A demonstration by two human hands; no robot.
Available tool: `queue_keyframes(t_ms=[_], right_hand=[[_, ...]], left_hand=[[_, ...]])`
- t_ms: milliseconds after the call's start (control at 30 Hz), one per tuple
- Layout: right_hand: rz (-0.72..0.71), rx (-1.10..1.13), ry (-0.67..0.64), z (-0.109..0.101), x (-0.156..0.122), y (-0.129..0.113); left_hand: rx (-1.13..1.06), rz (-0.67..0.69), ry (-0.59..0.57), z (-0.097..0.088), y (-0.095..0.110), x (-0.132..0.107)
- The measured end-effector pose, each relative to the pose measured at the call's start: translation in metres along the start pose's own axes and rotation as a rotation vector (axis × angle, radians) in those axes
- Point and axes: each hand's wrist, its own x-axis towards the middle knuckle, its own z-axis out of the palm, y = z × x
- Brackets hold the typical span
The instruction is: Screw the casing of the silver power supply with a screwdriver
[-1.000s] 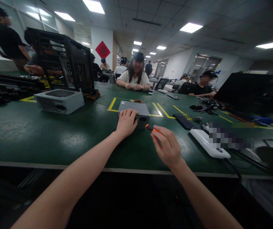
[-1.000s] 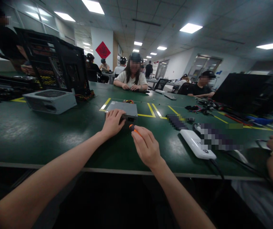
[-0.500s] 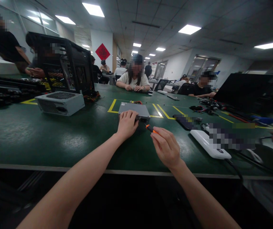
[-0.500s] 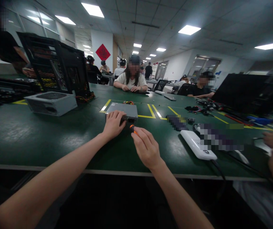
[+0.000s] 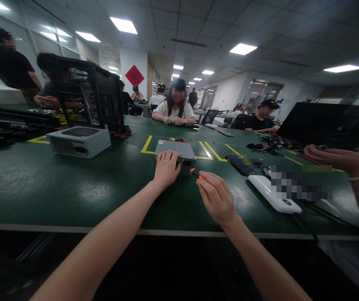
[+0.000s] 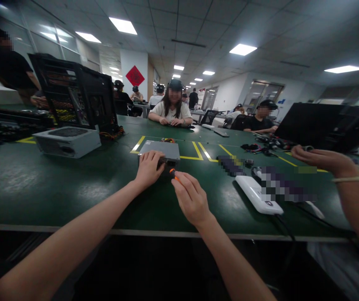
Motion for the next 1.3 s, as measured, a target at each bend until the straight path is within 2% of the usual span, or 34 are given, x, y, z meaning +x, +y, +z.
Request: queue_keyframes(t_ms=[200,367,467,633,800,867,1000,1100,1200,1300], right_hand=[[-0.079,-0.042,-0.049,-0.001,0.0,-0.001],[-0.21,-0.136,-0.266,-0.001,0.006,-0.018],[-0.278,-0.187,-0.332,0.0,0.012,-0.027],[-0.192,-0.25,-0.288,0.002,0.023,-0.021],[-0.015,-0.173,-0.298,-0.005,0.03,-0.01],[-0.049,-0.137,-0.314,-0.007,0.027,-0.008],[-0.238,-0.063,-0.278,-0.004,0.012,-0.002],[-0.189,0.026,-0.244,0.0,0.003,-0.002],[-0.139,0.108,-0.31,0.001,0.002,-0.009],[-0.186,0.174,-0.378,-0.001,0.005,-0.013]], left_hand=[[0.0,0.002,0.005,-0.001,0.001,0.0],[0.011,0.006,0.013,-0.001,0.0,0.0],[0.011,0.013,0.008,-0.001,0.0,0.0],[0.013,0.028,0.008,0.0,-0.001,-0.001],[0.01,0.038,0.006,-0.001,-0.001,-0.002],[0.011,0.044,0.011,-0.001,-0.002,-0.002],[0.019,0.047,0.015,0.0,-0.002,-0.003],[0.025,0.046,0.015,0.001,-0.003,-0.002],[0.023,0.049,0.013,0.002,-0.003,-0.002],[0.024,0.045,0.007,0.002,-0.003,-0.002]])
